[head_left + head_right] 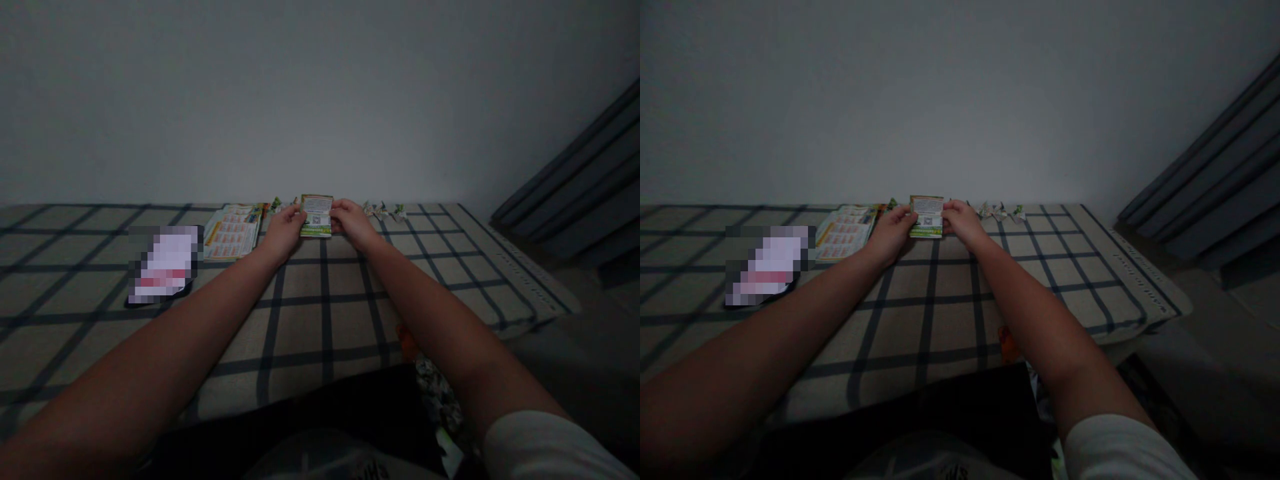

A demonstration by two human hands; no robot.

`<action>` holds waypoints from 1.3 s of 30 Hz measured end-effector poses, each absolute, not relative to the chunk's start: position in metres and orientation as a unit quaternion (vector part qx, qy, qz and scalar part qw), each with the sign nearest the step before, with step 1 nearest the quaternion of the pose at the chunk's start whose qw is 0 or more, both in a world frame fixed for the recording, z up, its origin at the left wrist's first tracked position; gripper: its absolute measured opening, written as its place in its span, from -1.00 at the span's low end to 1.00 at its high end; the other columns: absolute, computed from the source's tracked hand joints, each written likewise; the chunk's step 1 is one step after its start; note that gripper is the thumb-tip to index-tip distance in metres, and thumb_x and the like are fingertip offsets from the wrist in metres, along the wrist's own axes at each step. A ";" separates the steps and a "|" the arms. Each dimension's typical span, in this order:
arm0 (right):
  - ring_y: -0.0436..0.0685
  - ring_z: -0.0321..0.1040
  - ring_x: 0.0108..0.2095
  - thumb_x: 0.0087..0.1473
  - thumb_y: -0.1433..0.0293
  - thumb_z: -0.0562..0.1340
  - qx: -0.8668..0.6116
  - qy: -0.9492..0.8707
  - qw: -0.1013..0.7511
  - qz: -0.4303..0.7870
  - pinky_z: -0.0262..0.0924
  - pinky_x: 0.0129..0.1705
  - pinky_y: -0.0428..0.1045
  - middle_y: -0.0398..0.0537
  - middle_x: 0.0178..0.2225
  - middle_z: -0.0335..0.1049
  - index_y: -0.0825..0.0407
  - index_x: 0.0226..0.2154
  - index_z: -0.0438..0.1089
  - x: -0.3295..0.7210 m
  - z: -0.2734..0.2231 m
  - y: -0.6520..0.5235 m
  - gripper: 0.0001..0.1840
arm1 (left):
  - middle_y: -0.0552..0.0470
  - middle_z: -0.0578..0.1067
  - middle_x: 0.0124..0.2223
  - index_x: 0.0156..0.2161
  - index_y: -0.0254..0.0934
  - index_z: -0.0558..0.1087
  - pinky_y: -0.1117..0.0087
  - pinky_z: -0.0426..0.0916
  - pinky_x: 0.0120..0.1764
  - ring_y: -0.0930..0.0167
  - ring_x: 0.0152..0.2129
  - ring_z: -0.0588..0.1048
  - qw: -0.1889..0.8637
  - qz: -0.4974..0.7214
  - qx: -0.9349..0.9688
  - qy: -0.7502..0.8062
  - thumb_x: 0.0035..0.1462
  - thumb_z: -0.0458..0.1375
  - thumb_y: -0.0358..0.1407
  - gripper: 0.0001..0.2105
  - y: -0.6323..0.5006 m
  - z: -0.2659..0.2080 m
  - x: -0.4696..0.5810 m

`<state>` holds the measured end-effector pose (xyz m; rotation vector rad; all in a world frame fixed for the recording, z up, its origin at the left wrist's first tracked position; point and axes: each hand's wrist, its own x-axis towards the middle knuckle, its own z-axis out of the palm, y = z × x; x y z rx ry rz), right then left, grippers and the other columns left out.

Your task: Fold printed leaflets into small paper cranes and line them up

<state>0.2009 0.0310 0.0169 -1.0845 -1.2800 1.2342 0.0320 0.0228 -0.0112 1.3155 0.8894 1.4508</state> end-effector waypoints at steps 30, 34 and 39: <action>-0.03 0.45 -0.42 0.17 0.33 0.35 -0.429 -0.566 0.517 0.478 0.34 -0.45 -0.15 -0.12 -0.33 0.53 0.05 -0.24 0.42 0.203 0.007 0.038 -0.84 | 0.01 0.61 -0.32 -0.04 -0.34 0.51 0.47 0.51 -0.41 0.49 -0.53 0.54 0.506 0.549 0.526 0.407 0.04 0.31 -0.46 -0.67 0.013 0.000 0.034; 0.06 0.51 -0.30 0.11 0.22 0.40 -0.401 -0.566 0.527 0.491 0.40 -0.37 -0.08 -0.02 -0.20 0.59 0.04 -0.17 0.48 0.205 0.006 0.040 -0.71 | 0.01 0.62 -0.32 -0.01 -0.32 0.52 0.47 0.47 -0.45 0.47 -0.54 0.53 0.468 0.553 0.546 0.420 0.01 0.32 -0.44 -0.62 0.015 -0.003 0.034; 0.06 0.50 -0.32 0.00 0.28 0.46 -0.379 -0.546 0.516 0.540 0.43 -0.33 -0.05 0.02 -0.16 0.61 0.03 -0.18 0.52 0.207 0.003 0.041 -0.68 | 0.04 0.59 -0.34 0.09 -0.27 0.49 0.46 0.46 -0.39 0.44 -0.48 0.55 0.430 0.657 0.476 0.396 0.01 0.41 -0.23 -0.49 0.023 -0.004 0.028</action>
